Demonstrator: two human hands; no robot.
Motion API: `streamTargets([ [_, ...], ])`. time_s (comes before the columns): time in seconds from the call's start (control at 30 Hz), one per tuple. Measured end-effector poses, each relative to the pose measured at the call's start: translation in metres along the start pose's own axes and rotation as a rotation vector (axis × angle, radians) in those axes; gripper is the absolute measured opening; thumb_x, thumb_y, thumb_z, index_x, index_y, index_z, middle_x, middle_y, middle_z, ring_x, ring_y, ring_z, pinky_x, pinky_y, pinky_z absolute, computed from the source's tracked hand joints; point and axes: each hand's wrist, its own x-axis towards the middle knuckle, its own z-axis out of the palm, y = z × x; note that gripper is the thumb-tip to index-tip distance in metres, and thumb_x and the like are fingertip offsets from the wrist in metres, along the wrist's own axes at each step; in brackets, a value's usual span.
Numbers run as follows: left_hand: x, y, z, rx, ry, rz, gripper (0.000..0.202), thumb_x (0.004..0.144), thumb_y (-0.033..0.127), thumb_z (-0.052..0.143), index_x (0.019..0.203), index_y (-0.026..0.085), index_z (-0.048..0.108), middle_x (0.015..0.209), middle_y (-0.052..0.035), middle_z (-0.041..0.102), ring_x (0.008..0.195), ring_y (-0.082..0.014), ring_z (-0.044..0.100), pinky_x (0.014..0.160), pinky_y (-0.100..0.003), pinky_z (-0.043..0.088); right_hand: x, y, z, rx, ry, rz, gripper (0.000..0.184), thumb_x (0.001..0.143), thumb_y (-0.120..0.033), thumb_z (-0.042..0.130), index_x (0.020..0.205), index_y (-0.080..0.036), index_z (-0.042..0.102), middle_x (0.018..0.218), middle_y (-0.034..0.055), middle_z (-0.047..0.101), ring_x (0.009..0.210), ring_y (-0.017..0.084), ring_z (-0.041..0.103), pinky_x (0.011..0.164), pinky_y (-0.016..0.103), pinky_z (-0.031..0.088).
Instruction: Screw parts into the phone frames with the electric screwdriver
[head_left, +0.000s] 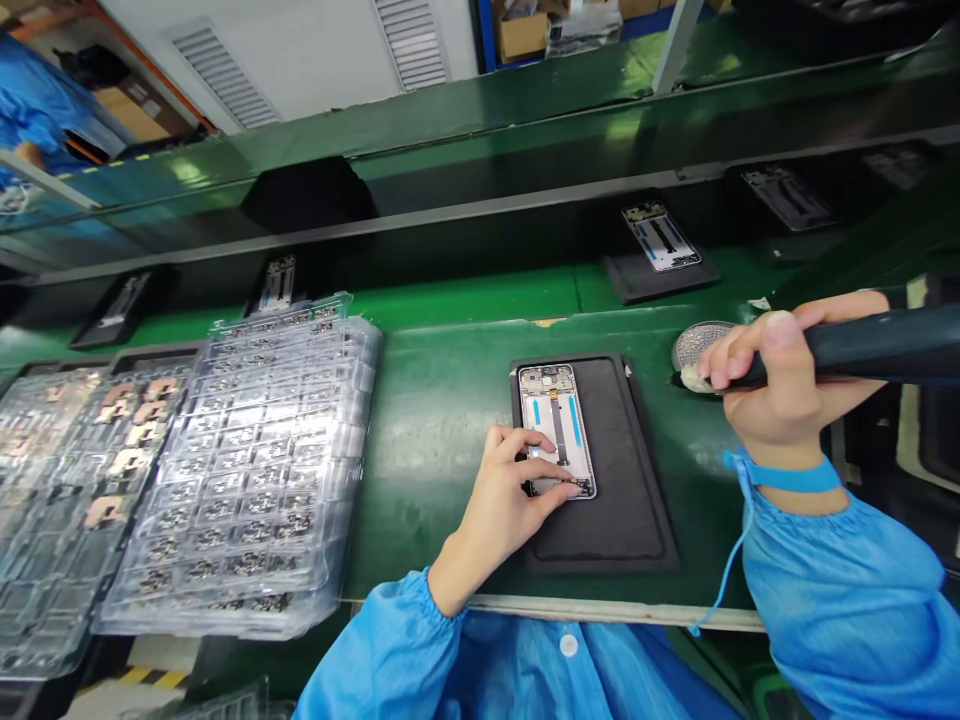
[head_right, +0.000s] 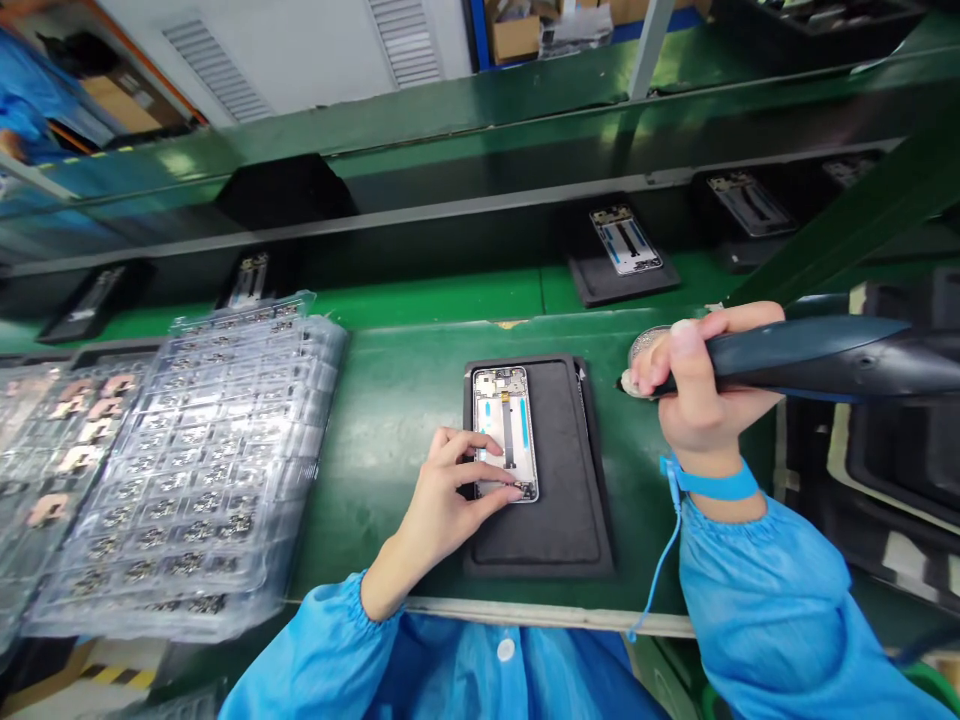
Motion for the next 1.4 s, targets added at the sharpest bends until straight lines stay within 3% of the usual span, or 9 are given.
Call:
streamTargets([
  [0.2,-0.007,0.001,0.002,0.027,0.054,0.015,0.007,0.104,0.036,0.106,0.102,0.032,0.1,0.127,-0.0104,0.086,0.124,-0.0336,0.073,0.113,-0.056,0.068,0.005,-0.001,0.0,-0.057,0.064,-0.003,0.039,0.088,-0.041,0.095,0.097,-0.029,0.06,0.053,-0.0143,0.052,0.037,0.013,0.044,0.041,0.028,0.05],
  [0.3,-0.004,0.006,-0.004,0.084,0.016,-0.069,0.017,0.099,0.036,0.11,0.112,0.034,0.099,0.158,-0.0123,0.08,0.146,-0.0412,0.069,0.126,-0.068,0.064,0.009,0.0,-0.004,-0.068,0.084,-0.015,0.04,0.086,-0.043,0.096,0.096,-0.03,0.059,0.052,-0.0138,0.05,0.036,0.012,0.043,0.04,0.027,0.049],
  [0.4,0.004,0.001,-0.01,0.102,-0.018,-0.128,0.058,0.087,0.037,0.119,0.14,0.038,0.095,0.193,-0.0124,0.057,0.177,-0.0542,0.047,0.139,-0.083,0.052,0.019,0.0,-0.014,-0.09,0.113,-0.012,0.05,0.083,-0.05,0.1,0.098,-0.031,0.057,0.052,-0.0142,0.051,0.035,0.013,0.044,0.039,0.027,0.048],
  [0.47,0.012,-0.006,-0.013,0.054,-0.051,-0.102,0.071,0.084,0.038,0.12,0.15,0.037,0.092,0.203,-0.0127,0.046,0.187,-0.0564,0.038,0.146,-0.085,0.046,0.027,-0.001,-0.024,-0.118,0.11,-0.012,0.054,0.084,-0.054,0.101,0.1,-0.031,0.056,0.052,-0.0147,0.053,0.035,0.013,0.044,0.039,0.027,0.047],
  [0.6,0.031,-0.02,-0.009,-0.026,-0.099,0.007,0.062,0.094,0.035,0.111,0.153,0.033,0.09,0.204,-0.0157,0.044,0.188,-0.0522,0.043,0.151,-0.08,0.042,0.04,0.001,-0.042,-0.201,0.085,0.006,0.056,0.089,-0.06,0.102,0.102,-0.031,0.056,0.054,-0.0154,0.054,0.038,0.013,0.047,0.041,0.026,0.05],
  [0.77,0.049,-0.024,-0.001,-0.06,-0.13,0.066,0.059,0.095,0.035,0.11,0.151,0.031,0.09,0.204,-0.0168,0.045,0.19,-0.0511,0.041,0.154,-0.083,0.032,0.04,0.01,-0.052,-0.257,0.069,0.079,0.058,0.093,-0.064,0.105,0.103,-0.03,0.059,0.058,-0.0137,0.058,0.039,0.014,0.053,0.042,0.028,0.054],
  [1.0,0.049,-0.025,-0.001,-0.074,-0.118,0.052,0.058,0.096,0.037,0.11,0.15,0.033,0.09,0.203,-0.0146,0.047,0.188,-0.0521,0.043,0.149,-0.082,0.043,0.038,0.017,-0.057,-0.293,0.069,0.118,0.061,0.094,-0.071,0.105,0.1,-0.03,0.06,0.058,-0.0139,0.057,0.039,0.015,0.053,0.041,0.03,0.054],
  [1.2,0.047,-0.025,0.001,-0.083,-0.11,0.05,0.057,0.097,0.038,0.11,0.15,0.034,0.09,0.204,-0.0127,0.045,0.187,-0.0517,0.043,0.148,-0.082,0.043,0.039,0.022,-0.061,-0.279,0.067,0.085,0.06,0.096,-0.068,0.104,0.101,-0.03,0.059,0.057,-0.0141,0.056,0.039,0.014,0.053,0.042,0.028,0.053],
  [1.4,0.047,-0.025,-0.001,-0.062,-0.132,0.076,0.059,0.1,0.036,0.106,0.155,0.032,0.086,0.206,-0.0145,0.041,0.191,-0.0509,0.038,0.154,-0.081,0.034,0.038,0.022,-0.06,-0.286,0.031,0.095,0.062,0.095,-0.071,0.105,0.098,-0.03,0.058,0.057,-0.0139,0.057,0.04,0.014,0.053,0.042,0.027,0.053],
])
